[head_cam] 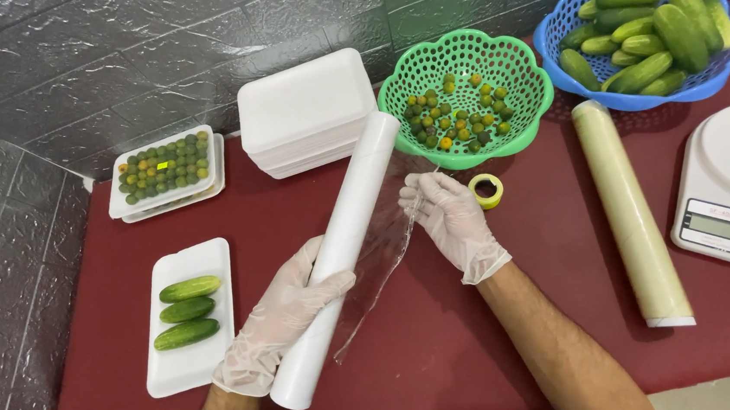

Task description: Wrapping a tray of cucumbers with plastic wrap and cutting the film with scissors

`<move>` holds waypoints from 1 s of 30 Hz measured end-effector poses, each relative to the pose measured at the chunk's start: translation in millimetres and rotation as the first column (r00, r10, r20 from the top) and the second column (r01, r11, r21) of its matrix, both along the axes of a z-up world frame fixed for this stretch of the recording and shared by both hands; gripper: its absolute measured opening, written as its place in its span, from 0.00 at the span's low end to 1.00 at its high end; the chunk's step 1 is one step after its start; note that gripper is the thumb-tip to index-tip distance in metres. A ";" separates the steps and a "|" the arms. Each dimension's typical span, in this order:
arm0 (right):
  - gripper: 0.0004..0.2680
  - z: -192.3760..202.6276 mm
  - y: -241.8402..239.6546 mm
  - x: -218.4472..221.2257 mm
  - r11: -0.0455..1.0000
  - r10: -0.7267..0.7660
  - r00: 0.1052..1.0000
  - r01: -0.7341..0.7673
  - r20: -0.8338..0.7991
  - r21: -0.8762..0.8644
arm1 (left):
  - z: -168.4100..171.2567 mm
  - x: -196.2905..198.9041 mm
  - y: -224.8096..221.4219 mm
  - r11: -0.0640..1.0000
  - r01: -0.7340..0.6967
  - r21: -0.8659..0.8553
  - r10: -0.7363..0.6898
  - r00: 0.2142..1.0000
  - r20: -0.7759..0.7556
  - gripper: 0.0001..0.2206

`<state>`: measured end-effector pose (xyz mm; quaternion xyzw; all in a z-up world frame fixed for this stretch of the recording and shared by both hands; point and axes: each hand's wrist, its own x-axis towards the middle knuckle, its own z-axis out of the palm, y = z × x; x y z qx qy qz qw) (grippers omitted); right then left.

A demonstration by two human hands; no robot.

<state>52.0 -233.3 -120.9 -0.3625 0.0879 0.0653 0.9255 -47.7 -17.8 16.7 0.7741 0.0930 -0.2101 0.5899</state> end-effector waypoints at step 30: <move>0.08 -11.0 -6.4 6.7 0.994 0.090 0.996 -0.090 0.006 -0.060 | 14.0 5.5 17.6 0.955 -0.074 -0.286 0.047 0.994 -0.101 0.14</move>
